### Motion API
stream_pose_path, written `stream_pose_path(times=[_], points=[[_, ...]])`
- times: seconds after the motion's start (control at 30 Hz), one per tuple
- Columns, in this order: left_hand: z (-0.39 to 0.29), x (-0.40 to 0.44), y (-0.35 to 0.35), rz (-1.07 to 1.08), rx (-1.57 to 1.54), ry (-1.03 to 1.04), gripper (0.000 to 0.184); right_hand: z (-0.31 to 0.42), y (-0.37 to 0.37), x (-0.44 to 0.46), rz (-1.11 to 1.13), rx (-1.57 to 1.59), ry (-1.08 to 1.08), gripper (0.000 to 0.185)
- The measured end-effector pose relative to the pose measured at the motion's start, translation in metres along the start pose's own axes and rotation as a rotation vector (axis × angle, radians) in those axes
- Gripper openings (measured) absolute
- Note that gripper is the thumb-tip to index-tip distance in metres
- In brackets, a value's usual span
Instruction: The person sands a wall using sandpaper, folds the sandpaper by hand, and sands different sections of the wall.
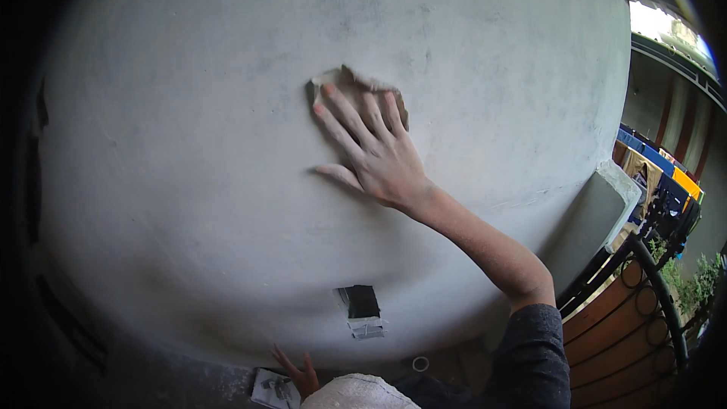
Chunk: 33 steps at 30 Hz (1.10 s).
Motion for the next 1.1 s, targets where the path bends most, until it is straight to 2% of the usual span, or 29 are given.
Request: stream_pose_path(times=[0.03, 0.1, 0.17, 0.23, 0.3, 0.4, 0.43, 0.5, 0.63, 0.73, 0.83, 0.9, 0.97, 1.03, 1.1], points=[[0.0, -0.001, -0.003, -0.005, -0.011, -0.017, 0.083, 0.003, 0.001, -0.006, 0.039, -0.019, -0.043, 0.081], [0.004, 0.003, 0.001, -0.011, -0.008, -0.009, 0.085, -0.026, -0.014, 0.022, -0.033, -0.017, -0.023, 0.078], [0.012, -0.002, -0.004, 0.011, 0.022, -0.016, 0.088, -0.064, -0.046, 0.062, -0.231, -0.035, 0.049, 0.079], [0.009, 0.002, -0.002, 0.033, 0.026, -0.025, 0.088, -0.068, -0.049, 0.068, -0.313, 0.027, 0.123, 0.081], [0.008, 0.002, -0.001, 0.035, 0.029, -0.021, 0.088, -0.04, -0.035, 0.043, -0.27, 0.064, 0.133, 0.083], [0.004, 0.006, -0.008, 0.022, 0.031, -0.007, 0.088, 0.017, 0.008, -0.027, 0.017, 0.1, 0.091, 0.082], [0.002, 0.006, -0.009, 0.018, 0.025, -0.009, 0.088, 0.021, 0.015, -0.042, 0.073, 0.138, 0.055, 0.08], [0.001, 0.004, -0.011, 0.023, 0.026, -0.026, 0.088, 0.0, 0.006, -0.024, 0.07, -0.007, -0.027, 0.074], [-0.004, 0.001, -0.015, 0.032, 0.02, -0.005, 0.088, -0.057, -0.047, 0.054, -0.237, 0.024, 0.104, 0.074], [0.001, -0.001, -0.015, 0.019, 0.026, -0.023, 0.088, -0.028, -0.033, 0.045, -0.294, 0.085, 0.09, 0.079], [0.007, -0.004, -0.017, 0.017, 0.044, -0.025, 0.088, 0.036, 0.008, 0.006, 0.112, 0.189, -0.125, 0.081], [0.007, -0.007, -0.024, 0.012, 0.037, -0.029, 0.088, 0.023, 0.002, 0.024, 0.074, 0.01, -0.308, 0.077], [0.006, -0.003, -0.024, 0.014, 0.028, -0.023, 0.087, -0.021, -0.03, 0.074, -0.08, -0.043, -0.179, 0.073], [0.009, -0.001, -0.024, 0.02, 0.014, -0.044, 0.087, -0.058, -0.06, 0.114, -0.317, -0.052, -0.11, 0.077], [0.008, 0.0, -0.027, 0.014, 0.024, -0.045, 0.087, -0.038, -0.047, 0.109, -0.351, 0.041, -0.086, 0.078]])
Point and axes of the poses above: each hand's wrist, its own x-axis towards the middle knuckle, its own y-axis out of the palm, z = x × y, the point moved 8 cm from there along x, towards the middle knuckle, and after that the axes turned 11 degrees about x, right-handed, at the moved point
